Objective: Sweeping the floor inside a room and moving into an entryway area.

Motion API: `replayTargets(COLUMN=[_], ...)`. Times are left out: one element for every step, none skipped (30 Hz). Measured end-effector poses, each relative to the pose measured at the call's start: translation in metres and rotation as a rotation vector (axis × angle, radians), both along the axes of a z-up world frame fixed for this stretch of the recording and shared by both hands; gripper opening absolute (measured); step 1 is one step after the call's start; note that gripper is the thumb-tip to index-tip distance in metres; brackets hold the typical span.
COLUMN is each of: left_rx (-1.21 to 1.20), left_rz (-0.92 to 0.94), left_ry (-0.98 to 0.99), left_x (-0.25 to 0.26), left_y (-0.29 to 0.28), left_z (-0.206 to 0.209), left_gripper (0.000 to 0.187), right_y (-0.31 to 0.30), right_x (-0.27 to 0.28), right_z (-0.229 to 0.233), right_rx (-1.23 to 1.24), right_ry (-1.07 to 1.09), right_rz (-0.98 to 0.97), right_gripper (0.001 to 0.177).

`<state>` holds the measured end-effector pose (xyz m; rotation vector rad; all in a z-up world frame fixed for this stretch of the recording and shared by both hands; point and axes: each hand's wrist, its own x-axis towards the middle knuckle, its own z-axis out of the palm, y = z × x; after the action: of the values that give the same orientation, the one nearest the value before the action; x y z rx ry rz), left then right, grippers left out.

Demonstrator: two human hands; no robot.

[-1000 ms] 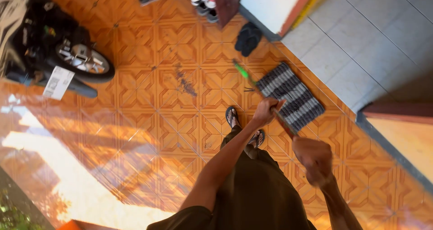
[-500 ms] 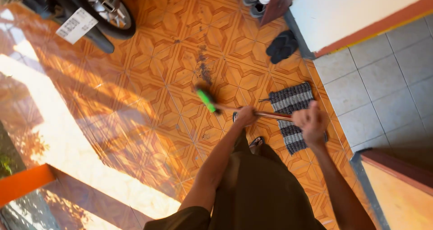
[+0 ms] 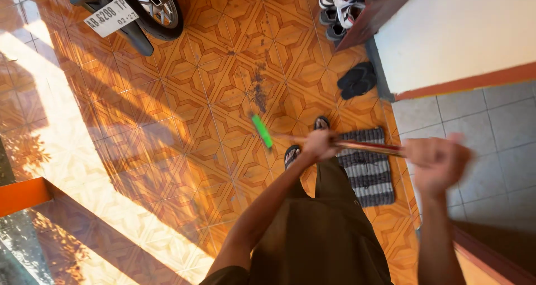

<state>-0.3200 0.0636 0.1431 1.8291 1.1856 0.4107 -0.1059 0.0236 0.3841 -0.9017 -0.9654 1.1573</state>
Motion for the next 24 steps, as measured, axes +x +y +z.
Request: replayTargets(left_rx=[0.001, 0.021, 0.04, 0.041, 0.081, 0.122, 0.127, 0.508, 0.894, 0.896, 0.669, 0.443, 0.444, 0.376, 0.303, 0.301, 0.271, 0.24, 0.242, 0.128, 0.011, 0.009, 0.199, 0.39], left_rz=[0.006, -0.05, -0.104, -0.097, -0.083, -0.068, -0.057, 0.151, 0.346, 0.359, 0.313, 0.262, 0.272, 0.306, 0.339, 0.35, 0.342, 0.333, 0.343, 0.324, 0.302, 0.311, 0.364, 0.413], left_ry=[-0.002, -0.023, -0.045, -0.047, -0.071, -0.095, -0.096, -0.301, -0.496, -0.488, -0.499, -0.509, -0.504, -0.412, -0.32, -0.315, -0.239, -0.163, -0.157, -0.063, 0.028, 0.031, 0.08, 0.13], left_x=[0.02, 0.04, 0.061, 0.074, 0.088, 0.102, 0.114, 0.125, 0.135, 0.143, 0.149, 0.155, 0.148, 0.142, 0.136, 0.131, 0.124, 0.117, 0.102, 0.088, 0.074, 0.061, 0.048, 0.036], left_y=[0.018, 0.035, 0.054, 0.066, 0.078, 0.091, 0.105, 0.121, 0.135, 0.152, 0.163, 0.175, 0.182, 0.189, 0.193, 0.194, 0.19, 0.184, 0.181, 0.177, 0.169, 0.154, 0.14, 0.125], left_z=[0.017, 0.033, 0.05, 0.043, 0.036, 0.03, 0.019, 0.009, -0.002, -0.028, -0.055, -0.081, -0.078, -0.074, -0.071, -0.073, -0.075, -0.076, -0.073, -0.069, -0.065, -0.097, -0.128, -0.159], left_gripper=[0.027, 0.032, 0.038, 0.038, 0.034, 0.03, 0.03, 0.028, 0.028, 0.028, 0.029, 0.03, 0.03, 0.027, 0.026, 0.026, 0.026, 0.025, 0.025, 0.022, 0.02, 0.02, 0.023, 0.026], right_y=[0.007, 0.014, 0.022, 0.031, 0.041, 0.052, 0.069, 0.086, 0.102, 0.116, 0.128, 0.138, 0.148, 0.157, 0.163, 0.172, 0.177, 0.182, 0.188, 0.194, 0.197, 0.198, 0.198, 0.198], right_x=[0.004, 0.008, 0.012, 0.014, 0.017, 0.022, 0.016, 0.011, 0.006, 0.003, -0.001, -0.004, 0.0, 0.005, 0.01, 0.013, 0.014, 0.016, 0.017, 0.017, 0.018, 0.013, 0.008, 0.003], right_z=[0.019, 0.038, 0.057, 0.049, 0.041, 0.033, 0.03, 0.027, 0.024, 0.015, 0.006, -0.002, -0.014, -0.026, -0.038, -0.037, -0.037, -0.036, -0.048, -0.06, -0.071, -0.081, -0.09, -0.099], right_rx=[0.001, 0.037, 0.073, 0.074, 0.098, 0.122, 0.128, 0.172, 0.212, 0.213, 0.166, 0.119, 0.121, 0.092, 0.059, 0.057, 0.059, 0.058, 0.061, 0.049, 0.033, 0.031, -0.034, -0.099], right_ry=[-0.002, -0.094, -0.187, -0.19, -0.227, -0.265, -0.266, -0.346, -0.421, -0.417, -0.518, -0.619, -0.616, -0.565, -0.514, -0.51, -0.399, -0.288, -0.282, -0.186, -0.091, -0.088, -0.065, -0.043], right_rz=[0.006, -0.012, -0.029, -0.022, -0.022, -0.022, -0.01, 0.01, 0.035, 0.049, 0.093, 0.136, 0.147, 0.167, 0.188, 0.2, 0.208, 0.215, 0.225, 0.24, 0.254, 0.262, 0.306, 0.35], right_gripper=[0.061, 0.062, 0.062, 0.062, 0.06, 0.058, 0.058, 0.057, 0.057, 0.057, 0.056, 0.055, 0.055, 0.055, 0.056, 0.056, 0.057, 0.058, 0.058, 0.058, 0.059, 0.059, 0.06, 0.061])
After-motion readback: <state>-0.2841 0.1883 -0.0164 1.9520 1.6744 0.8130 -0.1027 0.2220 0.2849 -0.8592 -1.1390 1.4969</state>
